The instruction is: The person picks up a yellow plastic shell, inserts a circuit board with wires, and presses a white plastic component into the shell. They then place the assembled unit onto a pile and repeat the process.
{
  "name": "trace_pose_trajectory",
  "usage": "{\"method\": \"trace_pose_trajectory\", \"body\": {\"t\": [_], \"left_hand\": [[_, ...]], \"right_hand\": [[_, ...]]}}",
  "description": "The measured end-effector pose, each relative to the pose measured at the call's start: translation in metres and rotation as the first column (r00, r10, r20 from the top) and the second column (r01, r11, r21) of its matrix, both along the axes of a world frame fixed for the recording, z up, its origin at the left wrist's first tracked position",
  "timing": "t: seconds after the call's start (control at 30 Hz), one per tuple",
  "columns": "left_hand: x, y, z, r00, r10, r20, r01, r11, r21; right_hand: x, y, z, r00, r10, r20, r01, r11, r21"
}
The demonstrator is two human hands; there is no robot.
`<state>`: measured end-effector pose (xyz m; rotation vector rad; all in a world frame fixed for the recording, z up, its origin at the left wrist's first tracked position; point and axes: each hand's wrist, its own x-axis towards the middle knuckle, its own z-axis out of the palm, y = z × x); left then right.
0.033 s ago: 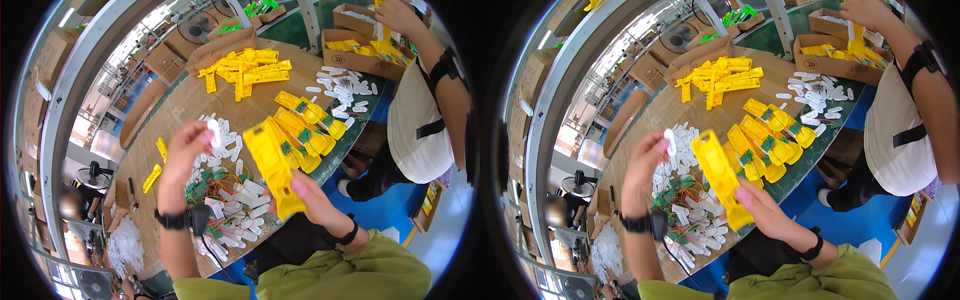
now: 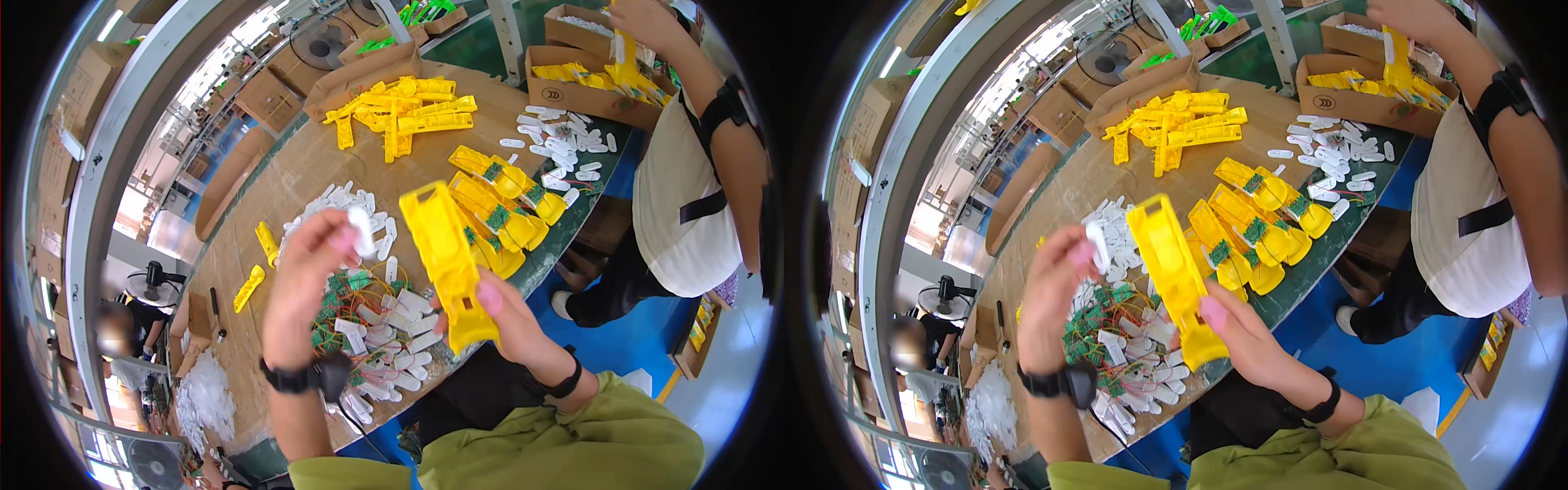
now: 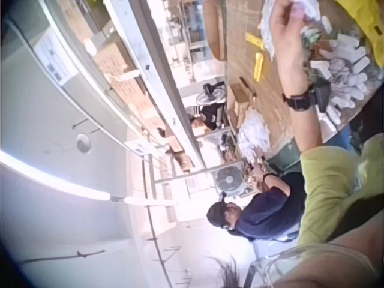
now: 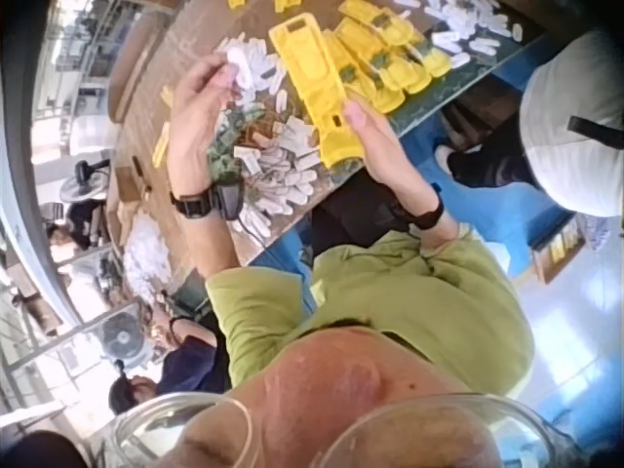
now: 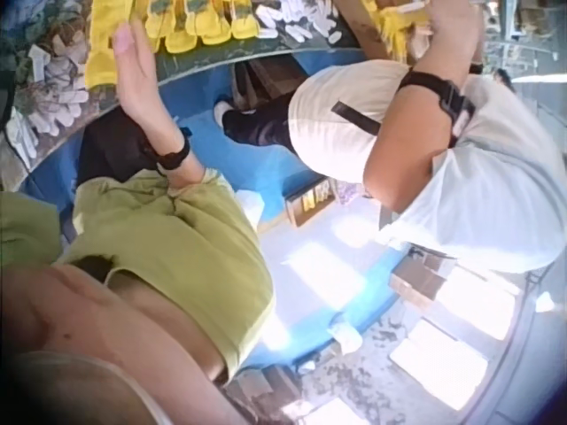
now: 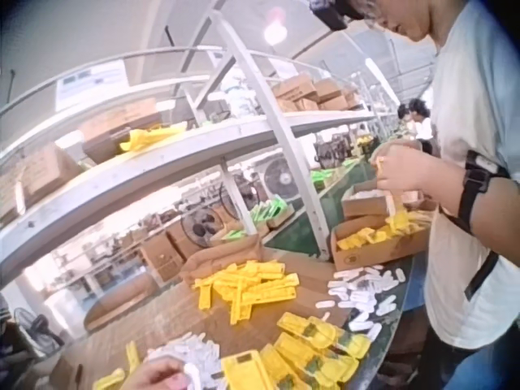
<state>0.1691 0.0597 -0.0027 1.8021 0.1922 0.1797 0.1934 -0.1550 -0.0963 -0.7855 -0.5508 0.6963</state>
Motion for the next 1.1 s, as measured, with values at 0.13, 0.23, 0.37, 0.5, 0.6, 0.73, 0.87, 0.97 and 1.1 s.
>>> {"method": "trace_pose_trajectory", "body": {"t": [0.13,0.23,0.37,0.5,0.6,0.73,0.87,0.97,1.1], "left_hand": [[-0.069,-0.07,-0.006,0.997,-0.035,0.064,0.048,0.977,-0.209],[-0.089,-0.098,-0.02,0.989,0.076,0.126,-0.043,0.969,-0.242],[-0.109,-0.117,-0.034,0.863,0.395,0.316,-0.373,0.919,-0.128],[-0.124,-0.125,-0.039,0.76,0.506,0.408,-0.549,0.836,-0.016],[-0.135,-0.13,-0.041,0.7,0.558,0.445,-0.64,0.767,0.046],[-0.15,-0.129,-0.044,0.679,0.511,0.528,-0.699,0.671,0.248],[-0.167,-0.126,-0.048,0.697,0.582,0.42,-0.649,0.76,0.023],[-0.176,-0.122,-0.056,0.678,0.609,0.411,-0.652,0.757,-0.047],[-0.185,-0.116,-0.065,0.648,0.607,0.461,-0.608,0.776,-0.167]], "right_hand": [[-0.026,0.007,0.022,1.0,-0.002,-0.003,0.002,0.987,0.159],[-0.042,0.009,0.026,0.995,-0.092,0.024,0.086,0.981,0.175],[-0.062,0.013,0.027,0.996,-0.079,0.049,0.069,0.982,0.174],[-0.078,0.018,0.03,0.966,-0.159,0.203,0.138,0.984,0.116],[-0.087,0.019,0.035,0.901,-0.221,0.375,0.208,0.975,0.073],[-0.096,0.024,0.031,0.751,-0.294,0.591,0.33,0.943,0.05],[-0.103,0.025,0.032,0.699,-0.229,0.678,0.317,0.948,-0.007],[-0.11,0.029,0.031,0.656,-0.282,0.7,0.341,0.938,0.057],[-0.12,0.032,0.03,0.737,-0.216,0.641,0.255,0.966,0.033]]}}
